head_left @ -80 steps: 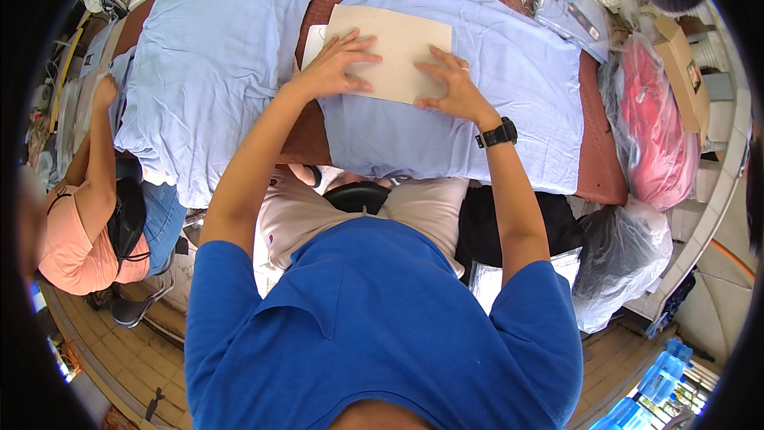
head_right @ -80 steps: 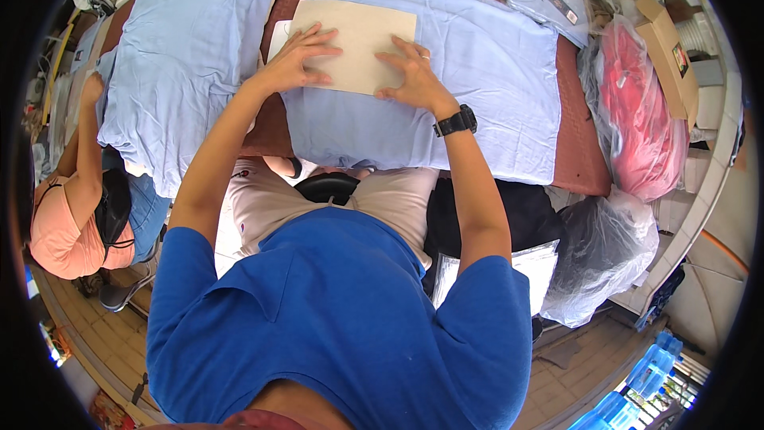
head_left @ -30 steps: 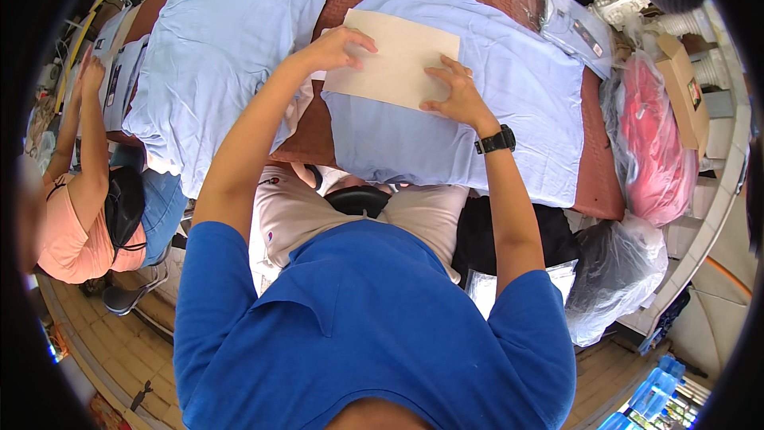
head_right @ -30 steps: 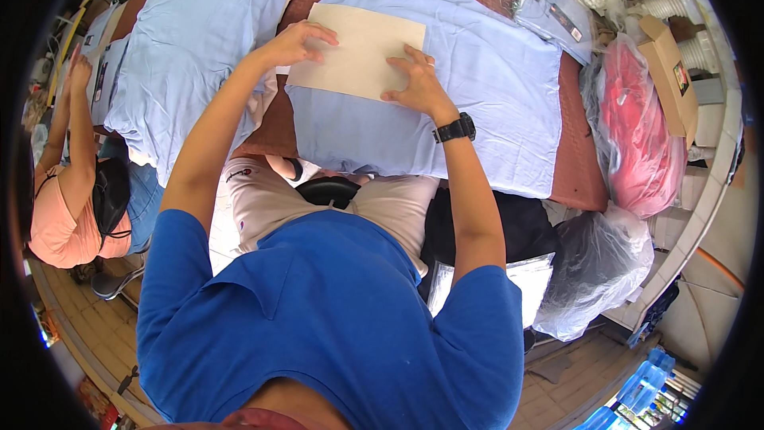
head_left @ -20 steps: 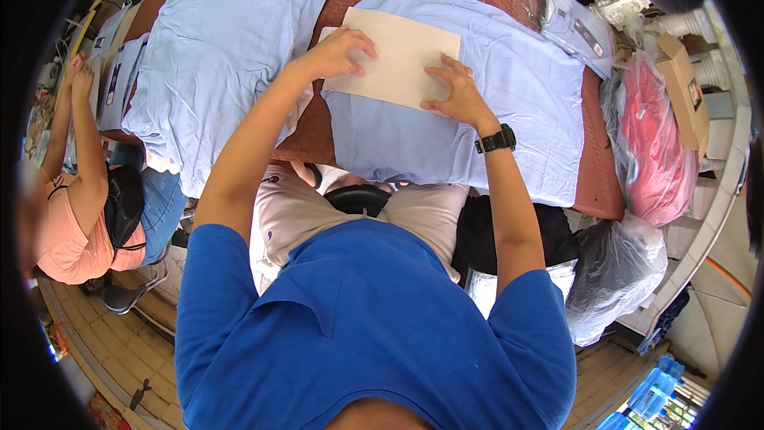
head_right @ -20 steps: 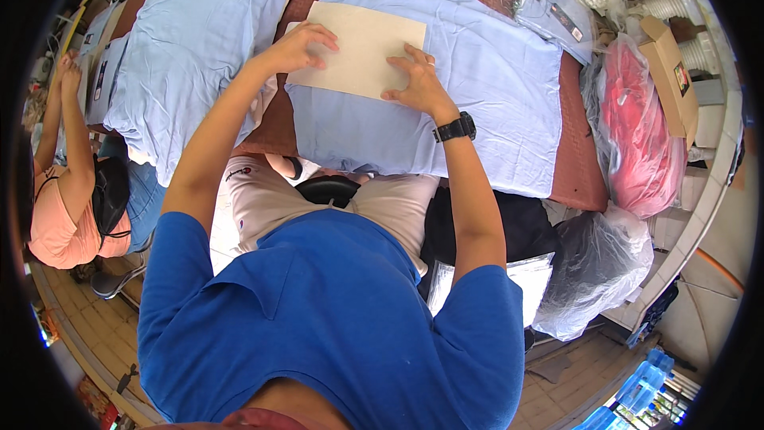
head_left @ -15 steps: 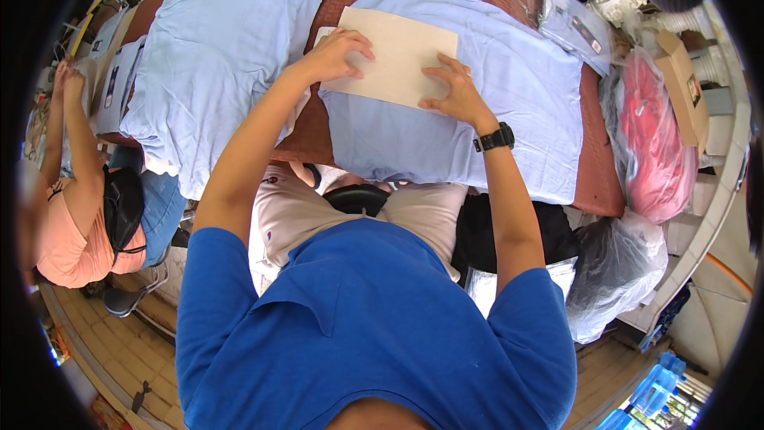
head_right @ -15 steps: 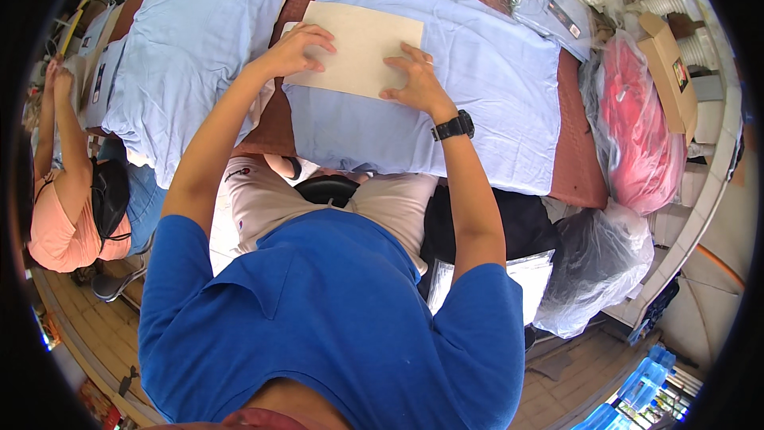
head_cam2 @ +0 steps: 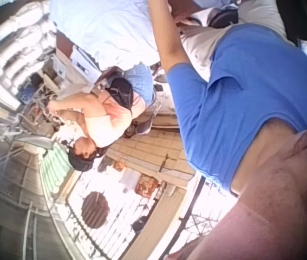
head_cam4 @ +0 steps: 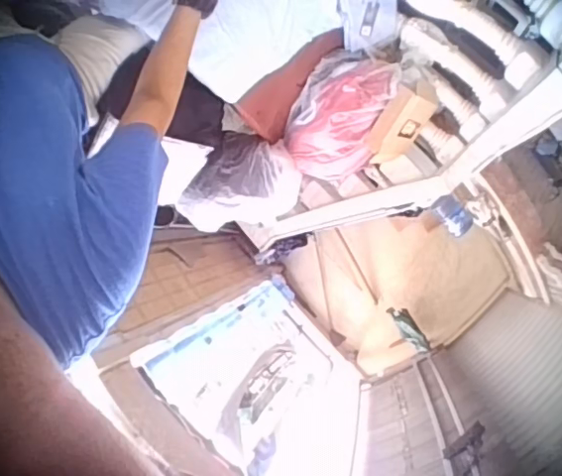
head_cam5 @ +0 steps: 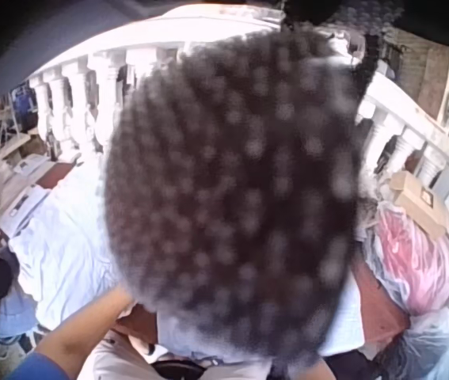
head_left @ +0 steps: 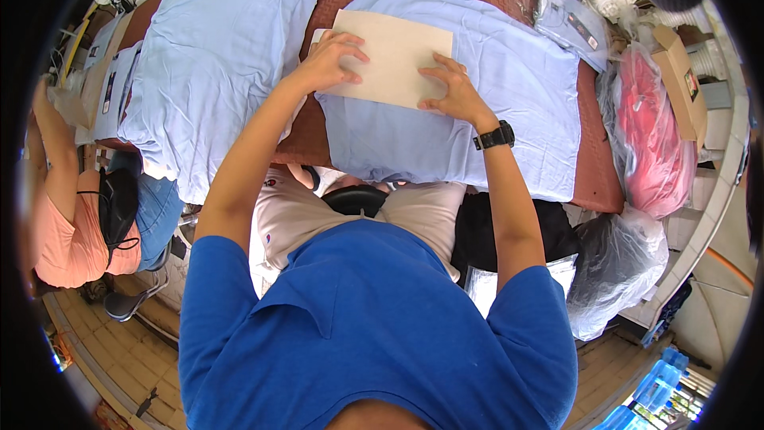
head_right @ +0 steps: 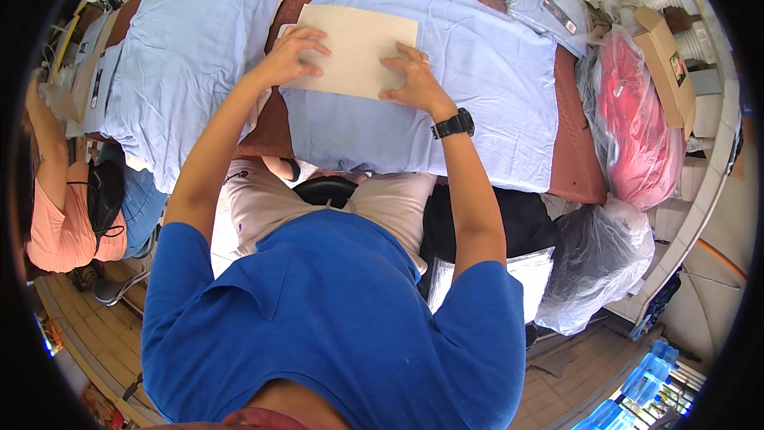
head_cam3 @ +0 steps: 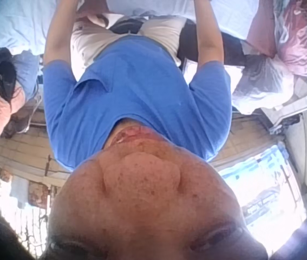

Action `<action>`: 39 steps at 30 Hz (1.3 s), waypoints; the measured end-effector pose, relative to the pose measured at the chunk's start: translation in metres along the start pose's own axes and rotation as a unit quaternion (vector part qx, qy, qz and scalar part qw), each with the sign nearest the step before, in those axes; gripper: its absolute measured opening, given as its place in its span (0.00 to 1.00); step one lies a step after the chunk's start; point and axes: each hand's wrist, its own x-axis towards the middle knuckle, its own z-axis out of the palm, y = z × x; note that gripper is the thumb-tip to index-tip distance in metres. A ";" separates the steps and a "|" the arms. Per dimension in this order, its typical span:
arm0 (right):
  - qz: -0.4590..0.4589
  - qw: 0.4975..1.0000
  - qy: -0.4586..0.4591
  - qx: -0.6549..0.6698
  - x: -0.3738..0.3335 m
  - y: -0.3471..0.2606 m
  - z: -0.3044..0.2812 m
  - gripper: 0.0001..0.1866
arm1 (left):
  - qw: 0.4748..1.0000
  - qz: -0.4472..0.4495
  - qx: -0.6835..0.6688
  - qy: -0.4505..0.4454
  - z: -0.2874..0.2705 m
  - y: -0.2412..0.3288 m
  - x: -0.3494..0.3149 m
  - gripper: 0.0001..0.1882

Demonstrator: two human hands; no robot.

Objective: The person places a folded shirt into a plastic bag, seals the bag, and then lays out a second light blue shirt on a table. The person smooths the fabric, places a cardboard insert onto the back of the shirt, and begins folding the sleeves and sides over the insert.

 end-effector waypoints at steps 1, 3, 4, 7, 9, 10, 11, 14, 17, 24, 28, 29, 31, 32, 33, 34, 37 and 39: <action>0.004 1.000 -0.005 0.004 0.001 0.000 -0.001 0.38 | 1.000 -0.005 -0.001 -0.001 0.000 0.000 -0.001 0.22; 0.003 1.000 -0.003 0.007 0.000 -0.001 0.000 0.38 | 1.000 -0.014 -0.001 -0.011 0.001 -0.001 -0.002 0.22; 0.001 1.000 -0.001 0.008 0.000 -0.002 -0.001 0.38 | 1.000 -0.018 0.000 -0.014 0.000 -0.002 -0.002 0.21; 0.014 1.000 0.000 0.023 -0.002 -0.005 0.000 0.38 | 1.000 -0.016 0.004 -0.015 0.003 -0.004 -0.002 0.22; 0.004 1.000 0.004 0.008 -0.002 -0.005 -0.001 0.38 | 1.000 -0.019 0.006 -0.017 0.004 -0.004 -0.002 0.23; 0.000 1.000 0.007 0.001 -0.002 -0.005 -0.001 0.38 | 1.000 -0.021 0.006 -0.019 0.004 -0.003 -0.002 0.23; 0.000 1.000 0.006 -0.004 -0.002 -0.004 -0.001 0.38 | 0.999 -0.023 0.011 -0.022 0.004 -0.002 -0.002 0.24; 0.006 1.000 0.002 -0.012 -0.003 -0.006 -0.001 0.38 | 0.999 -0.014 0.029 -0.019 0.006 0.000 -0.002 0.27; 0.011 1.000 -0.004 -0.010 -0.002 -0.009 -0.002 0.38 | 0.999 0.013 0.038 -0.008 0.015 -0.011 -0.003 0.29; 0.013 1.000 -0.004 -0.004 -0.002 -0.004 -0.002 0.38 | 0.998 0.028 0.045 -0.030 0.015 -0.007 0.002 0.28; -0.003 1.000 0.007 -0.021 -0.005 -0.002 -0.003 0.37 | 0.997 0.008 0.065 -0.029 0.015 0.004 0.000 0.26; 0.004 1.000 0.007 -0.017 -0.006 -0.003 -0.003 0.37 | 0.998 0.024 0.058 -0.018 0.017 0.001 0.000 0.26; 0.014 1.000 0.006 -0.008 -0.005 -0.007 0.000 0.37 | 0.998 0.053 0.045 0.004 0.020 -0.007 -0.002 0.27; 0.011 1.000 0.008 -0.011 -0.006 -0.008 0.000 0.37 | 0.998 0.056 0.042 0.006 0.021 -0.011 -0.001 0.27; 0.009 1.000 0.010 -0.013 -0.006 -0.006 0.001 0.37 | 0.998 0.059 0.038 0.006 0.020 -0.012 0.000 0.27; 0.007 1.000 0.013 -0.015 -0.007 -0.005 0.001 0.37 | 0.997 0.062 0.034 0.006 0.020 -0.012 0.000 0.27; -0.011 0.999 0.020 -0.027 -0.008 -0.001 0.001 0.37 | 0.997 0.065 0.035 0.008 0.020 -0.009 0.001 0.27; -0.005 1.000 0.020 -0.022 -0.008 0.000 0.001 0.37 | 0.997 0.062 0.043 0.010 0.020 -0.007 0.000 0.27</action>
